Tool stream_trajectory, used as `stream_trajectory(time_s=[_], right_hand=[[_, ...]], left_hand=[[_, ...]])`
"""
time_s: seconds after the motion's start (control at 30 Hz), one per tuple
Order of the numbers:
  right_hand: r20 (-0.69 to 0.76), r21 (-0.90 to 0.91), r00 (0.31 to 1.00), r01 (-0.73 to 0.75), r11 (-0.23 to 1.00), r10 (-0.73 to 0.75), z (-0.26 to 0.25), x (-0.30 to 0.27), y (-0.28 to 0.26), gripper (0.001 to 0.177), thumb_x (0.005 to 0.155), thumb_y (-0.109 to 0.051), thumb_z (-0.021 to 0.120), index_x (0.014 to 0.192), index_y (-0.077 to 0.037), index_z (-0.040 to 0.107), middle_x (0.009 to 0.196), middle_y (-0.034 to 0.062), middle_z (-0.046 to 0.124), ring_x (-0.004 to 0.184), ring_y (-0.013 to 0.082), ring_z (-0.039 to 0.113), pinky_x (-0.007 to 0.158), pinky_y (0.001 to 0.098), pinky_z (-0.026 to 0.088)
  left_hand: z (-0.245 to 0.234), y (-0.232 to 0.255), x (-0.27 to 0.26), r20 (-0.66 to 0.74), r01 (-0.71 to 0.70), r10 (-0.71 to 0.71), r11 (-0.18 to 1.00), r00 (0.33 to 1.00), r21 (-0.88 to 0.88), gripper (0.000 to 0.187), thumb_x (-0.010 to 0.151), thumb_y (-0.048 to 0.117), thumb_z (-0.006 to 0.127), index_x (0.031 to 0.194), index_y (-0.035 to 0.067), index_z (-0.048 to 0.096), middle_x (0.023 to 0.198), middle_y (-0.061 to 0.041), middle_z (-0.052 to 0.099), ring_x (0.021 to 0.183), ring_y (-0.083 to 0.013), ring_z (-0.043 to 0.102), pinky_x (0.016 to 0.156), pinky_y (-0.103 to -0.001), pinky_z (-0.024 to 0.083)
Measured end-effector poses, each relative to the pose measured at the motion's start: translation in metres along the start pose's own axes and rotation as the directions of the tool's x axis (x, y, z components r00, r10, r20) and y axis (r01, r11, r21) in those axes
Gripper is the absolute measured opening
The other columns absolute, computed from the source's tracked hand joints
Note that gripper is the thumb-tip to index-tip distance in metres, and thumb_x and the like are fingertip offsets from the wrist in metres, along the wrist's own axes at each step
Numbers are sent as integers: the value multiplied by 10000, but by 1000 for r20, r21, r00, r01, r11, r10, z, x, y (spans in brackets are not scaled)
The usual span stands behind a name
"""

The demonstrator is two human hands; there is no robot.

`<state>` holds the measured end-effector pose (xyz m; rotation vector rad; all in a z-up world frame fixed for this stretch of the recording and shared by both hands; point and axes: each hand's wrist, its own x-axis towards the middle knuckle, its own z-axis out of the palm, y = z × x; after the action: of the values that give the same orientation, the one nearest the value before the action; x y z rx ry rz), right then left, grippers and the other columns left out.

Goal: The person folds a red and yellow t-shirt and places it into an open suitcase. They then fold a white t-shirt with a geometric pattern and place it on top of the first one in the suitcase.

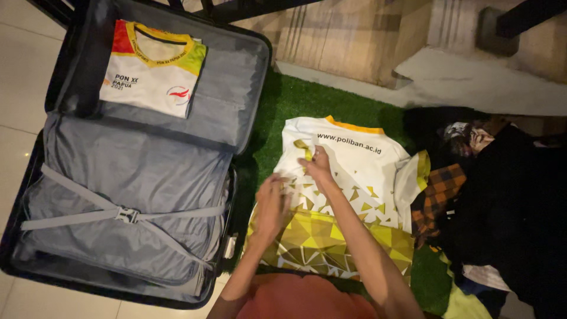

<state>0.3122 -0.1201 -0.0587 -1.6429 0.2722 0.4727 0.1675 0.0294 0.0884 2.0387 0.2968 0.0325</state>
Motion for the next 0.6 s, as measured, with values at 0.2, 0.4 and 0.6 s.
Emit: stream_trajectory(time_s=[0.2, 0.4, 0.6], right_hand=[[-58, 47, 996, -58, 997, 61, -18, 7, 16, 98, 978, -136, 639, 1002, -42, 622, 872, 90, 637, 678, 167, 633, 545, 328, 575], [-75, 37, 990, -115, 993, 117, -19, -3, -11, 157, 988, -191, 535, 1031, -68, 623, 885, 93, 690, 693, 182, 695, 577, 358, 606], [-141, -81, 979, -162, 983, 150, -8, -24, -51, 467, 861, -301, 769, 1170, -64, 510, 953, 120, 676, 777, 218, 700, 628, 412, 628]], left_hand=[[-9, -74, -53, -38, 164, -166, 861, 985, 482, 629, 851, 198, 680, 1362, -15, 381, 1303, -290, 529, 1100, -483, 593, 820, -547, 535], [7, -112, -60, -23, 230, -255, 823, 967, 519, 349, 1038, 300, 523, 1247, 30, 449, 1179, -278, 640, 970, -464, 678, 791, -529, 566], [18, -140, -62, -56, 203, -203, 835, 978, 512, 325, 1019, 230, 509, 1229, -11, 450, 1099, -304, 652, 916, -475, 680, 764, -533, 569]])
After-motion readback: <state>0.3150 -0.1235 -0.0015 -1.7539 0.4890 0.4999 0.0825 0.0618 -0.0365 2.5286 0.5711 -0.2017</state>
